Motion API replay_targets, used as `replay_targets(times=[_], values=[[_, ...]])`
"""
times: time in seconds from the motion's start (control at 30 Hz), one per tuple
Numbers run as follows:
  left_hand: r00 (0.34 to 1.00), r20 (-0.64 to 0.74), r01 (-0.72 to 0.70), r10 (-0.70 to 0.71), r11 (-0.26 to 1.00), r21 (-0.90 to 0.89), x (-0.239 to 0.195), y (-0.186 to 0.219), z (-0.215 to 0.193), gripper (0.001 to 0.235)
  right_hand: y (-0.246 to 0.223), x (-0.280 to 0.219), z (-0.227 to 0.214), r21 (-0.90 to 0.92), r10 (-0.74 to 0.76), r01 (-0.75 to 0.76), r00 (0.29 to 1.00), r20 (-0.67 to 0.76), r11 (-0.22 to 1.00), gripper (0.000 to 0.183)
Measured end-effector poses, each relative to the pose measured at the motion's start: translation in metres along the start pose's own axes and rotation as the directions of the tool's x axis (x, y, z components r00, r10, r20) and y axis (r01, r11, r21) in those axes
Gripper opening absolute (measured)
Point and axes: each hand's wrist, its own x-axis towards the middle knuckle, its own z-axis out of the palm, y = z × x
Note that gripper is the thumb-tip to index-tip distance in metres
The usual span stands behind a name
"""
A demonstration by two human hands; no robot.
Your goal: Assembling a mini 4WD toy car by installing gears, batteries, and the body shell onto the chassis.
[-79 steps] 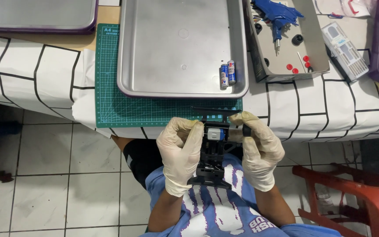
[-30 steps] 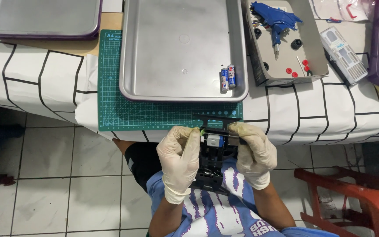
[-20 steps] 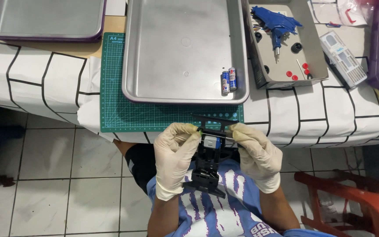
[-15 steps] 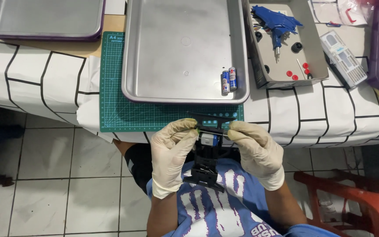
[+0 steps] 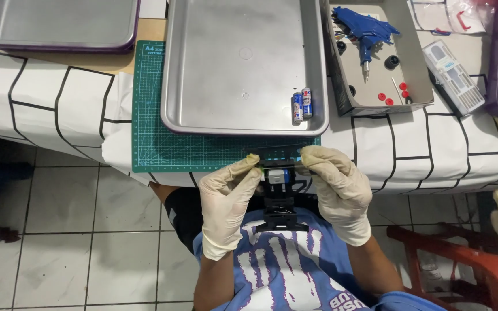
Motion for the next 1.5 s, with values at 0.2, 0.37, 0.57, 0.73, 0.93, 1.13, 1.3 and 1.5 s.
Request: replay_targets(times=[0.2, 0.37, 0.57, 0.73, 0.93, 1.13, 1.3, 1.5], values=[[0.999, 0.021, 0.049, -0.047, 0.993, -0.108, 0.0, 0.001, 0.006, 0.034, -0.007, 0.0, 0.014, 0.182, 0.109, -0.078, 0.98, -0.168, 0.98, 0.021], [0.996, -0.019, -0.085, 0.087, 0.992, 0.091, -0.006, 0.004, 0.007, 0.024, -0.009, -0.001, 0.019, 0.174, 0.096, -0.065, 0.979, -0.177, 0.983, 0.024], [0.982, -0.003, -0.184, 0.187, 0.972, 0.143, -0.011, 0.009, 0.005, 0.027, 0.009, -0.009, 0.019, 0.113, 0.01, 0.009, 0.986, -0.169, 0.994, 0.015], [0.98, 0.024, -0.197, 0.195, 0.968, 0.157, -0.013, -0.014, -0.003, 0.028, -0.003, -0.005, 0.014, 0.064, 0.039, -0.03, 0.987, -0.153, 0.997, 0.022], [0.996, 0.049, -0.073, 0.069, 0.993, 0.097, -0.009, -0.008, -0.006, 0.03, -0.015, 0.003, 0.019, 0.169, 0.11, -0.076, 0.973, -0.202, 0.983, 0.02], [0.994, 0.09, 0.053, -0.056, 0.998, 0.037, -0.003, 0.0, -0.007, 0.029, 0.001, -0.01, 0.021, 0.045, 0.096, -0.087, 0.958, -0.27, 0.995, 0.013], [0.995, 0.1, 0.02, -0.027, 0.997, 0.077, -0.002, 0.004, -0.006, 0.027, -0.005, -0.01, 0.027, 0.102, 0.254, -0.235, 0.926, -0.279, 0.967, 0.011], [0.995, 0.097, 0.022, -0.028, 0.997, 0.07, -0.006, 0.005, -0.006, 0.027, 0.004, -0.019, 0.031, 0.27, 0.252, -0.162, 0.904, -0.346, 0.949, 0.02]])
